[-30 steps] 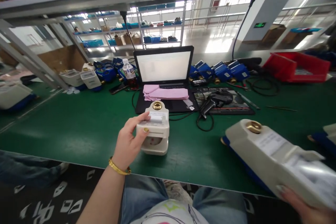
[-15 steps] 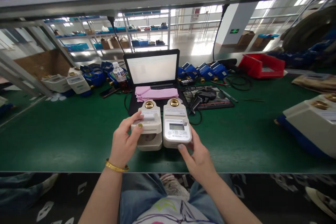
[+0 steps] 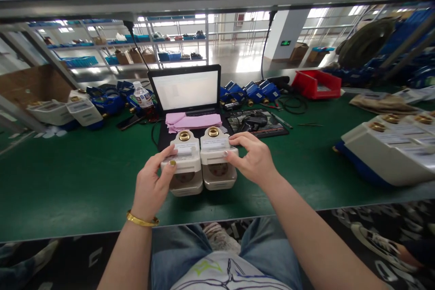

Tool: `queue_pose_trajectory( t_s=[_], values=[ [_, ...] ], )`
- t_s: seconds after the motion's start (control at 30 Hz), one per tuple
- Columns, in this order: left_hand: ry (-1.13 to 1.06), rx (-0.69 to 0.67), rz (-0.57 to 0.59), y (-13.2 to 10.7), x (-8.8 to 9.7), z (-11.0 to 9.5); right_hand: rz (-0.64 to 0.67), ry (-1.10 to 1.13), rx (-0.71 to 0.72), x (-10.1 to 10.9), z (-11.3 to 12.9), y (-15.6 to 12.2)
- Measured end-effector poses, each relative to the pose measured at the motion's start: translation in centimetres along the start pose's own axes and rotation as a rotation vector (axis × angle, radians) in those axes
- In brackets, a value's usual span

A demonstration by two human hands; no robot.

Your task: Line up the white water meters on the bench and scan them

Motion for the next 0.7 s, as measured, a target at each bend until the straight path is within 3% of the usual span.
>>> queue_pose_trajectory(
  t_s=[0.17, 0.23, 0.3, 0.4, 0.47, 0.57, 0.7],
  values=[
    [-0.031, 0.0, 0.038, -0.3, 0.1, 0.0, 0.076, 0.115, -0.013, 0.6, 0.0, -1.2],
    [-0.195, 0.038, 0.046, -0.6, 0.3, 0.9, 0.154, 0.249, -0.057, 0.7, -1.2, -2.2],
    [-0.468, 0.164, -0.031, -1.0, 0.5, 3.1, 0.168, 0.458, -0.24, 0.3, -3.9, -3.5],
    [-0.736, 0.418, -0.178, -2.0, -1.0, 7.2, 0.159, 0.757, -0.629, -2.8, -8.4, -6.3],
    [-0.835, 0.533, -0.158, -2.7, -3.7, 8.6, 0.228, 0.889, -0.806, -6.0, -9.3, -8.0],
    [-1.009, 0.6, -0.188, -3.6, -6.2, 9.2, 0.274, 1.017, -0.88, -9.1, -8.3, -8.9],
    [-0.877, 0.584, -0.287, -5.1, -4.0, 9.7, 0.253, 1.107, -0.832, -10.3, -5.9, -9.3]
  ],
)
Point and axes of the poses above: each hand's wrist, its own y-axis towards the middle knuckle, its own x-axis out of the back of the hand, z = x × y, the point moved 9 cm from there along y, towards the middle knuckle, and after that the axes turned 2 degrees about -z, right-handed, at the moved point
